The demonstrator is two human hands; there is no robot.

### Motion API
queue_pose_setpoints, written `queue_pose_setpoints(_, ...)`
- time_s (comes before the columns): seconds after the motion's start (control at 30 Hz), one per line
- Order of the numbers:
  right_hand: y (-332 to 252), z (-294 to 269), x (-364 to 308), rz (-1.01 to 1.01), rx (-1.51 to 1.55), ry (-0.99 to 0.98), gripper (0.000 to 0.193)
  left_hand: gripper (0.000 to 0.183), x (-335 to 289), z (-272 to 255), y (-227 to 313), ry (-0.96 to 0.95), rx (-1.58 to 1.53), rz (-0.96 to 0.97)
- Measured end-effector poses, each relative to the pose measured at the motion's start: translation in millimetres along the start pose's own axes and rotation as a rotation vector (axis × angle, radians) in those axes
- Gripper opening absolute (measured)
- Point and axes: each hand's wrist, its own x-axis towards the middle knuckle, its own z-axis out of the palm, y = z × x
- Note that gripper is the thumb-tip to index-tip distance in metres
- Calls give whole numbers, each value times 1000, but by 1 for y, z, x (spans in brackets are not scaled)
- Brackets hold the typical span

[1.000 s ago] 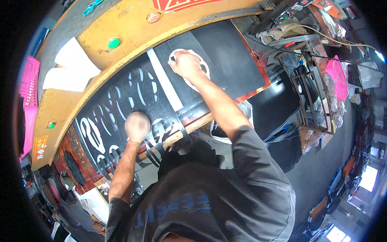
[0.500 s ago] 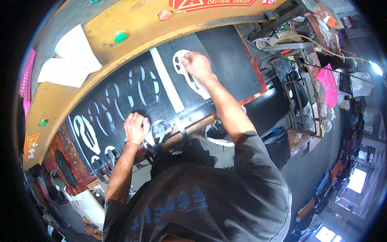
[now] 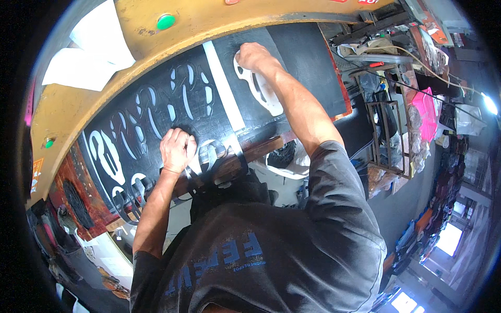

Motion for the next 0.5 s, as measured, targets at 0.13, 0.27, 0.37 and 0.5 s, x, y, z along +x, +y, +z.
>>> queue_pose_setpoints(0.13,13,4,8,190,191,-79,38,17,-2,1,-3,6,0,0)
queue_pose_setpoints(0.27,25,16,6,243,599,97,34,17,-3,2,-5,0,11,-5)
queue_pose_setpoints(0.37,38,14,-25,221,1041,64,25,17,-3,2,-4,7,5,1)
queue_pose_setpoints(0.5,77,12,-131,70,1156,58,16,16,-3,3,-4,30,-27,-13)
